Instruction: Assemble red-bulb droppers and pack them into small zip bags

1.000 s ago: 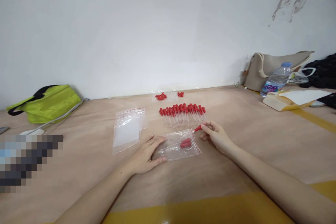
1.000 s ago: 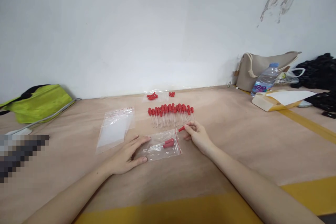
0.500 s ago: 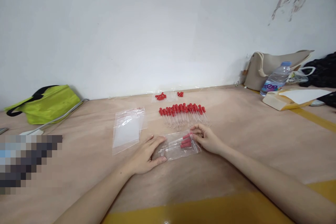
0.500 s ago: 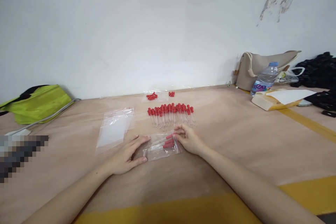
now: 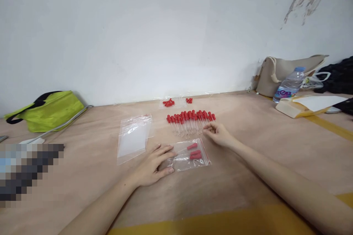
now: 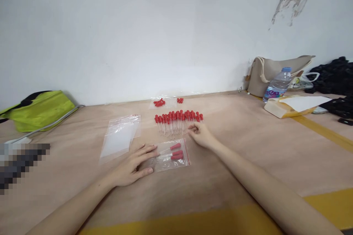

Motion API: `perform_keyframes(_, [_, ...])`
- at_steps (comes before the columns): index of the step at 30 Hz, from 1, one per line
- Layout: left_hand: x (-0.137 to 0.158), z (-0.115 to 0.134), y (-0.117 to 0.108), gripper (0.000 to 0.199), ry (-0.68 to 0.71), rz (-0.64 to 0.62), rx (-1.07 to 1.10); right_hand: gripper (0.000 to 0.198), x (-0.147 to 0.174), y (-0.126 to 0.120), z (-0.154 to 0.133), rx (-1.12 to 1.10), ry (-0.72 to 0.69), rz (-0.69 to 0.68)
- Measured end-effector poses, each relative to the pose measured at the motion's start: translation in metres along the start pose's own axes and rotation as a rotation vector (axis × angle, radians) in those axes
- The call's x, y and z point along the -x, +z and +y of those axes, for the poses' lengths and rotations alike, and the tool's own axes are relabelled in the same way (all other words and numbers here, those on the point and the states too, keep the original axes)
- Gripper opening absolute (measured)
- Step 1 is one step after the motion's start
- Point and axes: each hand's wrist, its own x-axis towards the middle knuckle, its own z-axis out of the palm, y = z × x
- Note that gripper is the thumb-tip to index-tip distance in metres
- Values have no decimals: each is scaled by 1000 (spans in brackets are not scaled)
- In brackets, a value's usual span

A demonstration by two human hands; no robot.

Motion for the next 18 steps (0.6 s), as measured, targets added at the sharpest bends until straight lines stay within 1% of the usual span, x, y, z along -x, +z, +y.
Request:
perform_keyframes(3, [1, -1, 0, 44, -10, -19, -24, 14, -33, 4, 0, 247, -8, 102])
perform_keyframes(6, [1, -2, 0, 44, -2, -13, -25, 21, -64, 15, -8, 333, 40, 147])
perform_keyframes(9, [1, -2, 0, 45, 3, -10, -14, 19, -87, 25, -17, 354, 128, 168])
perform_keyframes(11, [0, -1, -1, 45, -2, -13, -12, 14, -96, 30, -20, 356, 190, 160])
perform_keyframes(13, [0, 0, -1, 45, -5, -20, -16, 14, -101, 33, -22, 348, 238, 152])
perform_keyframes(15, [0, 0, -2, 44, -2, -23, -17, 14, -103, 34, -23, 325, 258, 156])
perform_keyframes(18, [1, 1, -2, 46, 6, -13, -13, 9, -104, 28, -27, 265, 248, 183])
